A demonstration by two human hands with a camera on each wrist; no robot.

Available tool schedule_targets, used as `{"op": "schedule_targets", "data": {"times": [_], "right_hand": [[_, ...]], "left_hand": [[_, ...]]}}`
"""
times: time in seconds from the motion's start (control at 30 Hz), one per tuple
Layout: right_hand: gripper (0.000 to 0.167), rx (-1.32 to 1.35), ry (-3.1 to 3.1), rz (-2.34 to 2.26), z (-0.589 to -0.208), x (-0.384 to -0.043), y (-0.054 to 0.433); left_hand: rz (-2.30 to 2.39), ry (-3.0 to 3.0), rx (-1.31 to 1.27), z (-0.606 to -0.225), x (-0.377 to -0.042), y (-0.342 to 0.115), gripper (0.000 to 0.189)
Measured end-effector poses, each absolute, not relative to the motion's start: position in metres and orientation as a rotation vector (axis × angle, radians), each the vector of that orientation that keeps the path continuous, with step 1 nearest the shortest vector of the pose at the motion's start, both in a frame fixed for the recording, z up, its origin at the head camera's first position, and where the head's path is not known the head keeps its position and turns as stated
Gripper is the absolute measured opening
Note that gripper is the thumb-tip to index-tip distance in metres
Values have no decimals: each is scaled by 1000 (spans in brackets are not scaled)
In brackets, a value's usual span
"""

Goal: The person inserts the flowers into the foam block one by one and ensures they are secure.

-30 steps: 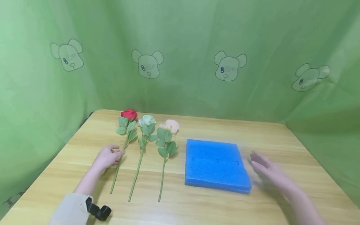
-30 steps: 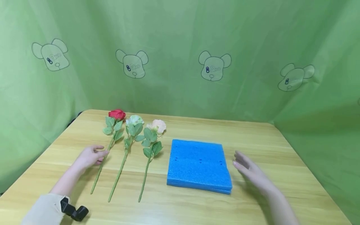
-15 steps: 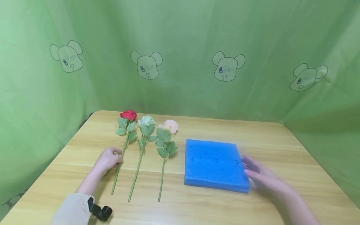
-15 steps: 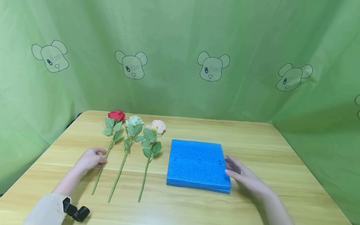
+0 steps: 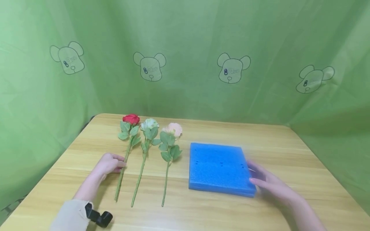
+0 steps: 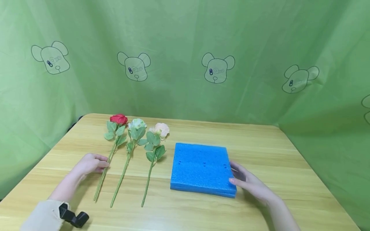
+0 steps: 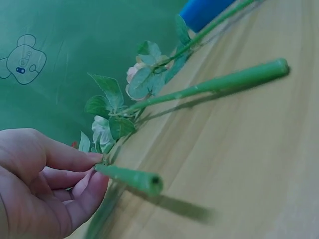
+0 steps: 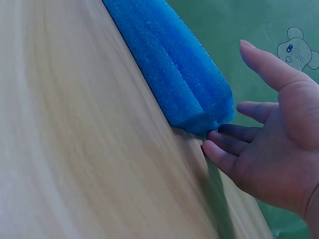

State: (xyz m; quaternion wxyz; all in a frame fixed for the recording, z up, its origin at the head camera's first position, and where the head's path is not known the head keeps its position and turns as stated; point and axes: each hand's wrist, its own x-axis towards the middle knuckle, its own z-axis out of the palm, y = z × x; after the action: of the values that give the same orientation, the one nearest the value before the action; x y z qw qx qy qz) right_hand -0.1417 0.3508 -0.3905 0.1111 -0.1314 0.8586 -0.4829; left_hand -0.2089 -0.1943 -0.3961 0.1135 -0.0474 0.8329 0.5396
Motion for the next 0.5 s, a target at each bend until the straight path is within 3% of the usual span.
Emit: {"op": "schedule_targets", "data": {"times": [0.5], "right_hand": [[71, -356, 2458, -1460, -391, -140, 352]], "left_hand": [[1904, 2168, -12, -376, -207, -191, 41]]}}
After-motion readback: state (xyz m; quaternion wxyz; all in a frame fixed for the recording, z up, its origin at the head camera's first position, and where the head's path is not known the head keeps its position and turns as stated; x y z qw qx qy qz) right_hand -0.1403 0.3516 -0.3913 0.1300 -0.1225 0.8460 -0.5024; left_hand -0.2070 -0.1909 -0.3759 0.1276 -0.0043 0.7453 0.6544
